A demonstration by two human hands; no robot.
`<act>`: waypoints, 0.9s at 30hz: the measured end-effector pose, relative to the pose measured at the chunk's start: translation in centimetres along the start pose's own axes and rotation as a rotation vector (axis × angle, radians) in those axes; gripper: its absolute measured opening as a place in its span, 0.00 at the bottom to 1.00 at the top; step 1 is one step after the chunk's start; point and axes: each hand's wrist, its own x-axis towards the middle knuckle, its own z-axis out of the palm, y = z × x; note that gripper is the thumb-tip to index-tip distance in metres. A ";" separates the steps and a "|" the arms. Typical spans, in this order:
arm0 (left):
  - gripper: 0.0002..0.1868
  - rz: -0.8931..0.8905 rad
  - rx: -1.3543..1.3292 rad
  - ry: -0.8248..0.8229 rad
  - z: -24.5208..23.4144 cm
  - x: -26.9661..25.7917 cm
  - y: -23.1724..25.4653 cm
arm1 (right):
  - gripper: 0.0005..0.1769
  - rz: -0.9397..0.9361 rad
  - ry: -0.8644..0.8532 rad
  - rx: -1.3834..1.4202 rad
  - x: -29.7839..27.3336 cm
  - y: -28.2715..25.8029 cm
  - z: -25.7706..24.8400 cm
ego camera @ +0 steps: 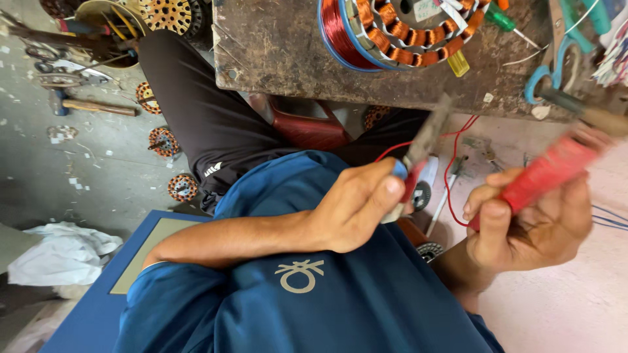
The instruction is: The person sits on the floor and works on a motor stator, using pliers to strip wire ends and a soldering iron to solder connections. They use scissors to cut wires and a screwdriver to adjust components within the stator slots.
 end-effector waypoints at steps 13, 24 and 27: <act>0.22 0.107 0.840 -0.159 -1.6 4.7 -8.8 | 0.18 0.545 -0.205 0.277 -10.5 11.9 -5.2; 0.22 0.217 1.537 0.011 -3.0 16.1 -24.5 | 0.20 0.725 0.273 0.281 -5.9 22.0 1.1; 0.22 0.223 1.531 0.026 -3.2 17.9 -27.2 | 0.26 0.695 0.403 0.276 -3.1 24.8 2.9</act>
